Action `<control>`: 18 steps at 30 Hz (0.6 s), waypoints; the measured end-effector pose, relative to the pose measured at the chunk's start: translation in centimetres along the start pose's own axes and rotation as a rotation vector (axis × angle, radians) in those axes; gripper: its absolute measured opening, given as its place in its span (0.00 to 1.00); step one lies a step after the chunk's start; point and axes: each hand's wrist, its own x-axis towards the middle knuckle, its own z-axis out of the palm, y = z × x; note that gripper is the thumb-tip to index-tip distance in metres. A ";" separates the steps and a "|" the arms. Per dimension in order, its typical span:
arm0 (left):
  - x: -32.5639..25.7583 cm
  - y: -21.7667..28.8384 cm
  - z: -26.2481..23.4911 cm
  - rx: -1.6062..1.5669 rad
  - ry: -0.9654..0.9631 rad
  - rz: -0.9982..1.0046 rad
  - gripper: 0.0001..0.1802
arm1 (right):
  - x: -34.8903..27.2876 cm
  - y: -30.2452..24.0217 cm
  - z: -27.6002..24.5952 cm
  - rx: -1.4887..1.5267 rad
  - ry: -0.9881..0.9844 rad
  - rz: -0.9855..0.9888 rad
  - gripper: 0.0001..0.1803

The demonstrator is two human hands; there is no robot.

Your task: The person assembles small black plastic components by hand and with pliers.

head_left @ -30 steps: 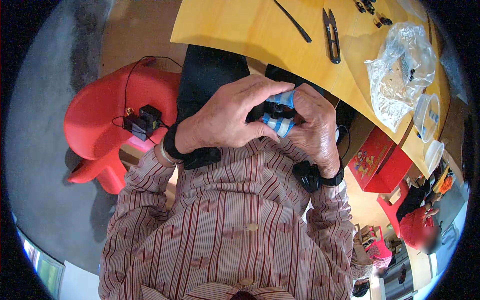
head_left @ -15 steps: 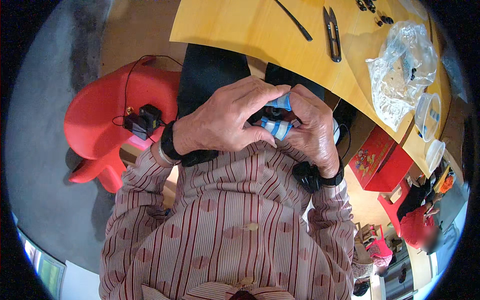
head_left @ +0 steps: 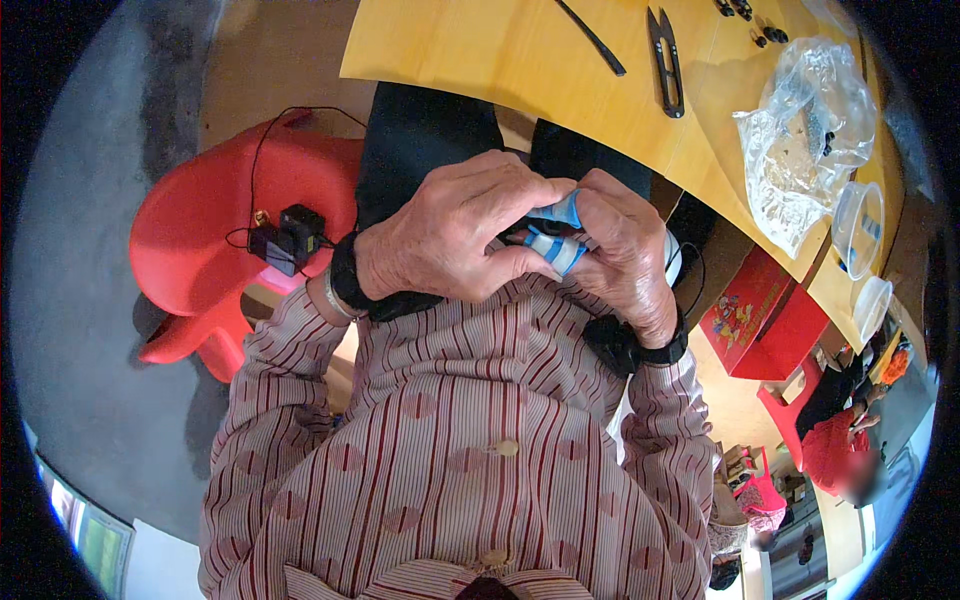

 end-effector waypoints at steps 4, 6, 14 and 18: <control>0.1 0.1 0.0 0.008 0.031 0.046 0.30 | 0.3 -0.2 -0.4 -0.059 -0.001 -0.074 0.15; 0.4 0.0 0.1 0.013 0.018 0.037 0.31 | 0.1 -0.2 -0.3 -0.072 0.024 -0.055 0.15; 1.9 0.1 0.8 -0.010 -0.086 0.016 0.36 | -1.3 0.2 -1.6 -0.182 0.058 -0.031 0.17; 2.8 -0.4 0.2 0.037 -0.183 -0.070 0.32 | -3.3 1.0 -2.6 -0.267 0.121 0.081 0.17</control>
